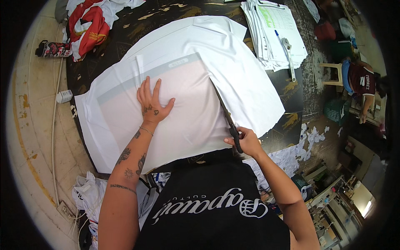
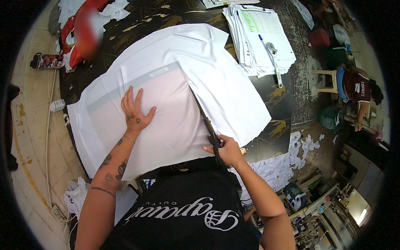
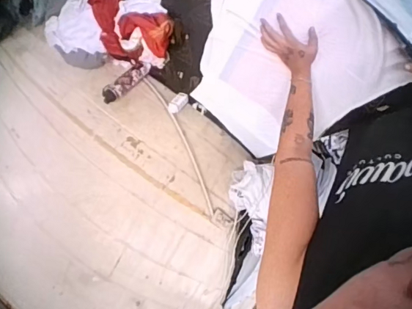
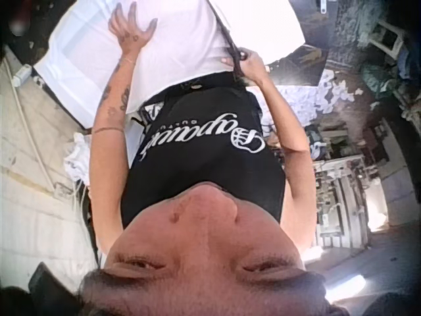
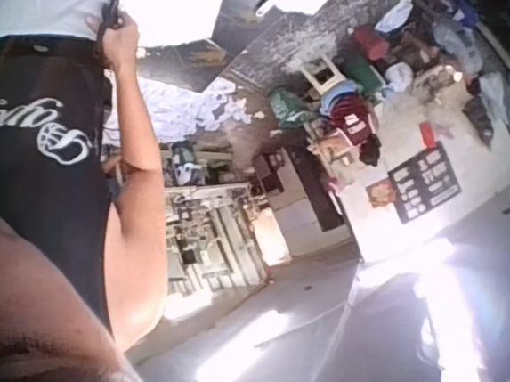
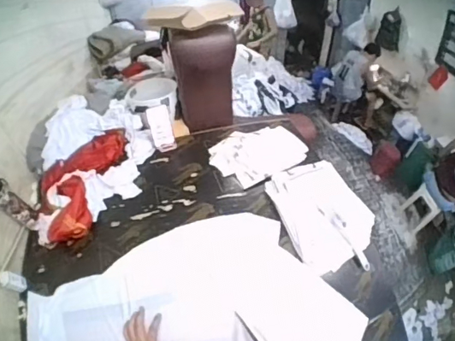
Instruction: The person repeatedly cuts the side seams of a red and white jersey using shears. They flip the garment over, smooth it on the table, and continue cutting along the edges. The process is repeated multiple times on the same piece of fabric.
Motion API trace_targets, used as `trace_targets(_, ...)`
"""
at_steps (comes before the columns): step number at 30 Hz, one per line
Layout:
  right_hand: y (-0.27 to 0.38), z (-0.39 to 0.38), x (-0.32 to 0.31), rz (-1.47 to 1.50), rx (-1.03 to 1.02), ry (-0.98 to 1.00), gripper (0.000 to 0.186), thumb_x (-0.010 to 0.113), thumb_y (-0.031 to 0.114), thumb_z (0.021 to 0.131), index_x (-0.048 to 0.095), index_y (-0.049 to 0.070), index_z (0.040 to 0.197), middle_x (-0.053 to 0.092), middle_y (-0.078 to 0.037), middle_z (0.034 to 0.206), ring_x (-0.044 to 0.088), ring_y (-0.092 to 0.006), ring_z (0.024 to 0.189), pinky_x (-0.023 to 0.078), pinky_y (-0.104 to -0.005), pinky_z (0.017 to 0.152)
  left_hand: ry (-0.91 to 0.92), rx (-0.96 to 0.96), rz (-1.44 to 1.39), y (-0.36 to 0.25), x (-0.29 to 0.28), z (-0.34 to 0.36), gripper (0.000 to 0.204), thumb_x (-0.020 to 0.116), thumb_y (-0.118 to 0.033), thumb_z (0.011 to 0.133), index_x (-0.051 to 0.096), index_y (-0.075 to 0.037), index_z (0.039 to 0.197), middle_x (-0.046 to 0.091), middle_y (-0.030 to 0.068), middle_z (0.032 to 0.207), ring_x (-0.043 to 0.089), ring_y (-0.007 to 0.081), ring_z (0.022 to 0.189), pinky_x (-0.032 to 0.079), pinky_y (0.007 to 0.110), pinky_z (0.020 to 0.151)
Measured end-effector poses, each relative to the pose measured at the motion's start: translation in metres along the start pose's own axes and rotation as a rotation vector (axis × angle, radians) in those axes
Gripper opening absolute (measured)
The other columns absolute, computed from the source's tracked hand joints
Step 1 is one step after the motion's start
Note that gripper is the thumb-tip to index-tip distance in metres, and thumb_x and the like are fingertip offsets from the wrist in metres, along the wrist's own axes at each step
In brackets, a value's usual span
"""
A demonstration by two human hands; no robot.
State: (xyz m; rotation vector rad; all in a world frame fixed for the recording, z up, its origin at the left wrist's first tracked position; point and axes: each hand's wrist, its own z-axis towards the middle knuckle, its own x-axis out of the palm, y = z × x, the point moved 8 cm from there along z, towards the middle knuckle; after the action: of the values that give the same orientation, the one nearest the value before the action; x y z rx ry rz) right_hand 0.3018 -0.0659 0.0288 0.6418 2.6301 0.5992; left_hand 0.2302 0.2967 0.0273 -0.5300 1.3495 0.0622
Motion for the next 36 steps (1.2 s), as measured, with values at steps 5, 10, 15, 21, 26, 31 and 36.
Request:
trace_targets(5, 0.051, 0.014, -0.003, 0.095, -0.173, -0.072, 0.068, 0.093, 0.053, 0.075, 0.075, -0.001, 0.112, 0.066, -0.005, 0.076, 0.060, -0.0129, 0.068, 0.048, -0.0304, 0.063, -0.002, 0.005, -0.030, 0.003, 0.000, -0.001, 0.089, 0.079, -0.047, 0.081, 0.045, -0.013, 0.156, 0.028, 0.0245, 0.166, 0.027, 0.0424, 0.151, 0.018, 0.064, 0.122)
trace_targets(10, 0.059, 0.033, 0.001, -0.023, 0.067, -0.032, 0.073, 0.090, 0.058, 0.076, 0.075, -0.004, 0.112, 0.067, -0.006, 0.075, 0.063, -0.0135, 0.066, 0.050, -0.0299, 0.062, -0.017, 0.007, -0.035, 0.004, 0.000, -0.001, 0.091, 0.080, -0.048, 0.081, 0.043, -0.014, 0.157, 0.029, 0.0238, 0.166, 0.026, 0.0427, 0.152, 0.018, 0.065, 0.122)
trace_targets(15, 0.097, 0.054, -0.004, 0.091, -0.090, -0.066, 0.079, 0.090, 0.063, 0.073, 0.074, -0.006, 0.109, 0.070, -0.009, 0.077, 0.067, -0.0153, 0.070, 0.052, -0.0306, 0.063, -0.027, 0.000, -0.065, 0.004, -0.001, -0.001, 0.093, 0.084, -0.042, 0.078, 0.043, -0.014, 0.157, 0.030, 0.0241, 0.166, 0.026, 0.0422, 0.153, 0.016, 0.064, 0.123)
trace_targets(21, 0.139, 0.083, -0.010, 0.119, -0.175, -0.020, 0.087, 0.090, 0.066, 0.070, 0.071, -0.008, 0.111, 0.069, -0.011, 0.078, 0.067, -0.0177, 0.068, 0.052, -0.0301, 0.060, -0.008, 0.009, -0.079, 0.002, -0.005, -0.001, 0.094, 0.085, -0.040, 0.076, 0.044, -0.011, 0.156, 0.032, 0.0237, 0.164, 0.029, 0.0411, 0.152, 0.017, 0.063, 0.122)
trace_targets(26, 0.164, 0.110, -0.017, 0.048, -0.132, -0.007, 0.094, 0.089, 0.067, 0.071, 0.066, -0.013, 0.116, 0.067, -0.010, 0.076, 0.066, -0.0180, 0.065, 0.051, -0.0297, 0.057, -0.048, 0.039, -0.155, 0.004, -0.009, 0.000, 0.082, 0.082, -0.035, 0.075, 0.053, -0.011, 0.148, 0.040, 0.0194, 0.157, 0.037, 0.0368, 0.143, 0.025, 0.058, 0.117)
trace_targets(31, 0.223, 0.143, -0.022, 0.064, -0.230, 0.015, 0.074, 0.086, 0.066, 0.077, 0.068, -0.003, 0.098, 0.058, -0.003, 0.071, 0.060, -0.0128, 0.061, 0.049, -0.0274, 0.058, -0.056, 0.063, -0.170, 0.003, -0.014, -0.005, 0.074, 0.082, -0.030, 0.072, 0.059, -0.013, 0.140, 0.046, 0.0166, 0.148, 0.040, 0.0348, 0.136, 0.028, 0.055, 0.114)
trace_targets(36, 0.230, 0.163, -0.054, -0.342, -0.363, -0.417, 0.062, 0.089, 0.052, 0.076, 0.073, -0.001, 0.105, 0.076, -0.020, 0.093, 0.074, -0.0336, 0.086, 0.057, -0.0425, 0.076, 0.034, -0.006, -0.182, 0.006, -0.014, 0.002, 0.057, 0.077, -0.015, 0.078, 0.063, -0.012, 0.134, 0.053, 0.0143, 0.140, 0.045, 0.0334, 0.131, 0.033, 0.050, 0.113)
